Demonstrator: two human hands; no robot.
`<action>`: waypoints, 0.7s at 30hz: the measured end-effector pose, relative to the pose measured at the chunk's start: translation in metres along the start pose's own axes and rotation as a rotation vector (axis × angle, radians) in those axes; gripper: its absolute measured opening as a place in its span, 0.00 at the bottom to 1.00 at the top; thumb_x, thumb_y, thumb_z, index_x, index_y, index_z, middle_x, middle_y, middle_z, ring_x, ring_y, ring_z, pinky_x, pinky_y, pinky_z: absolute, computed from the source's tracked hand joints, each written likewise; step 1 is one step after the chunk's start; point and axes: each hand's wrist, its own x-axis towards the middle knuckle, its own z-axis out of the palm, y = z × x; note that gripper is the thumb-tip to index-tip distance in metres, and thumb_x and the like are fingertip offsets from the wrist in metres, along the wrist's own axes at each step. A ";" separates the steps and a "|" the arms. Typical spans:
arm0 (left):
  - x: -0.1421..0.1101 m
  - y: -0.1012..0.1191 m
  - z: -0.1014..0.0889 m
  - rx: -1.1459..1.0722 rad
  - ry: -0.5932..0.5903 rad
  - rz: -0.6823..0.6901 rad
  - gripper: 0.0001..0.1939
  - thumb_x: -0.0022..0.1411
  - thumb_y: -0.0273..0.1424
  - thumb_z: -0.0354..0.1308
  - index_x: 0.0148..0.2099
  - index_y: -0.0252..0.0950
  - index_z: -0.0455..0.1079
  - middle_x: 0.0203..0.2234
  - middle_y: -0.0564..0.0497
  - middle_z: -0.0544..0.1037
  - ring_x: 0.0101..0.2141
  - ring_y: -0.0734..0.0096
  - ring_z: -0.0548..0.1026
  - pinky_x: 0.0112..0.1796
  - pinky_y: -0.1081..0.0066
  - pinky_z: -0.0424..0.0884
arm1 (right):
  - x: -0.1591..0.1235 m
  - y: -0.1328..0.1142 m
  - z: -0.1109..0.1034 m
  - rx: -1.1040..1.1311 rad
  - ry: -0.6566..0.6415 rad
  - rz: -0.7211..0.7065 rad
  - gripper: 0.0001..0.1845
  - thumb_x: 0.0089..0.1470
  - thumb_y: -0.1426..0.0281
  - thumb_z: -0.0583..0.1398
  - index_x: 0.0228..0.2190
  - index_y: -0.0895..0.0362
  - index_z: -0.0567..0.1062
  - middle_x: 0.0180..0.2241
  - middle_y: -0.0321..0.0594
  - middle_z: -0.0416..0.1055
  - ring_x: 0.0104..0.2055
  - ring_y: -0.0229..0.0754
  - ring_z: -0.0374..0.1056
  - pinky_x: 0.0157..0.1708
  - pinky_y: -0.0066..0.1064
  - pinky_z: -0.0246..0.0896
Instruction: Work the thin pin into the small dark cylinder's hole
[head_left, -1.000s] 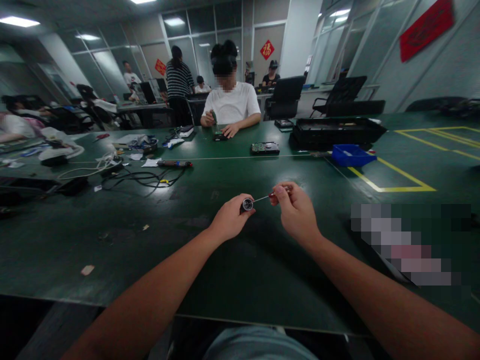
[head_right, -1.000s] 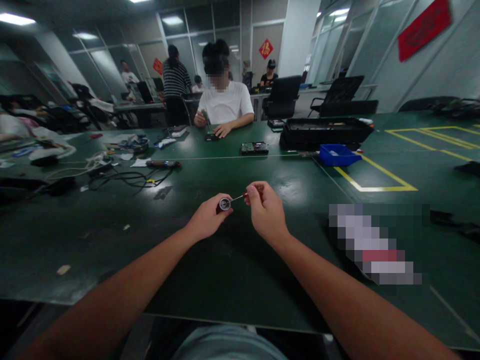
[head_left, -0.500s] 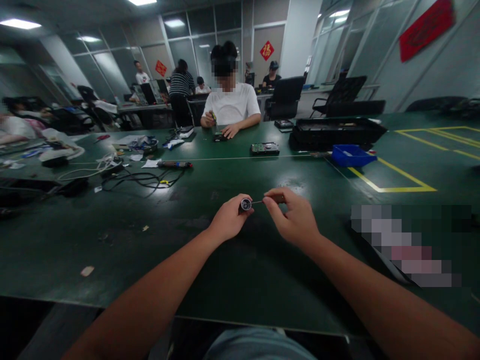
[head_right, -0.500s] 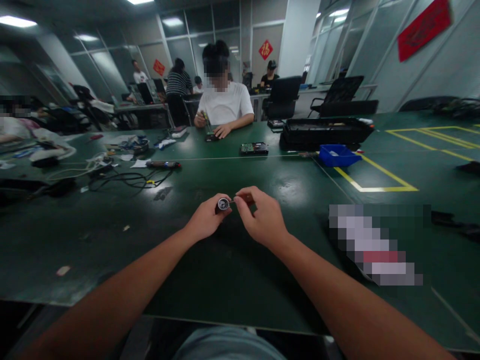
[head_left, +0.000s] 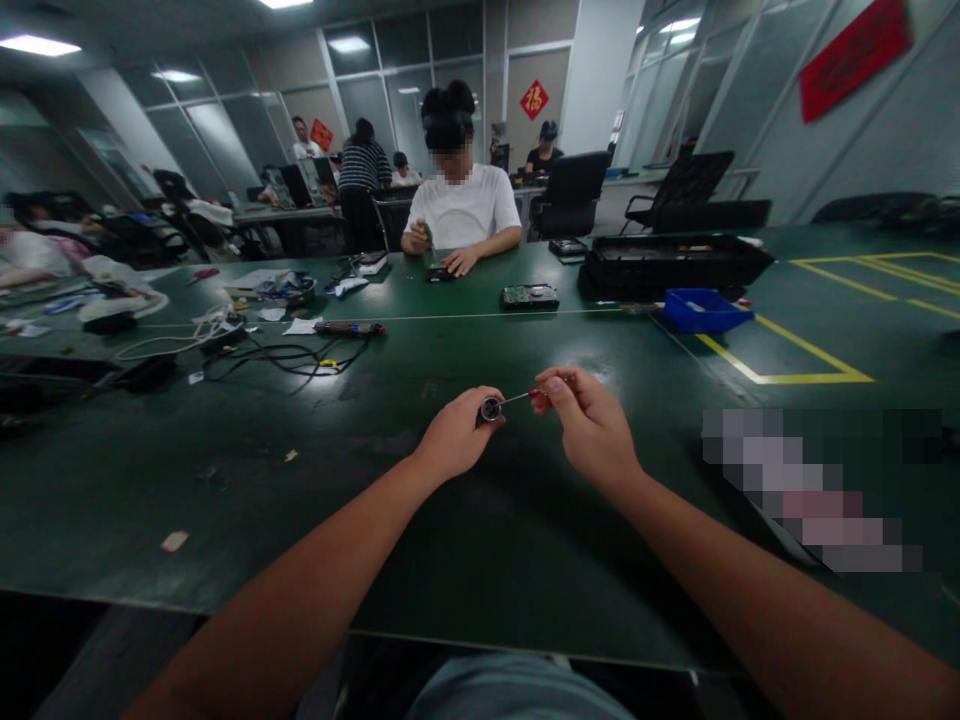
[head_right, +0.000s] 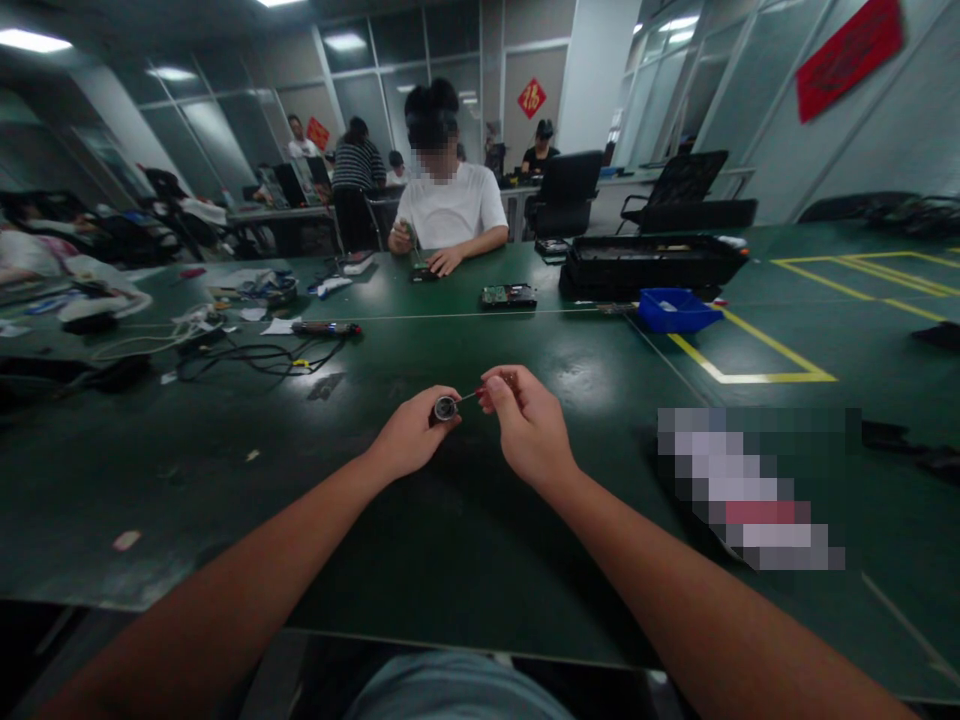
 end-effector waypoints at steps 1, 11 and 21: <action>0.000 0.001 -0.001 0.011 -0.018 0.021 0.12 0.63 0.30 0.59 0.49 0.40 0.70 0.44 0.50 0.77 0.43 0.64 0.75 0.46 0.65 0.69 | 0.003 0.003 -0.001 0.044 0.033 0.032 0.12 0.62 0.60 0.56 0.36 0.55 0.73 0.30 0.39 0.74 0.31 0.40 0.71 0.34 0.35 0.68; 0.000 0.004 0.000 0.006 -0.021 0.019 0.11 0.63 0.30 0.59 0.49 0.40 0.70 0.41 0.50 0.77 0.41 0.65 0.74 0.42 0.67 0.68 | 0.005 0.007 -0.003 0.030 0.173 0.034 0.12 0.63 0.60 0.55 0.35 0.54 0.71 0.29 0.37 0.72 0.28 0.38 0.68 0.31 0.33 0.66; 0.000 -0.001 0.002 0.039 -0.007 0.008 0.14 0.63 0.31 0.60 0.51 0.43 0.71 0.44 0.50 0.77 0.43 0.63 0.75 0.46 0.63 0.70 | -0.007 -0.007 -0.003 -0.353 0.049 -0.195 0.09 0.66 0.64 0.52 0.39 0.53 0.69 0.30 0.39 0.75 0.32 0.43 0.73 0.35 0.37 0.66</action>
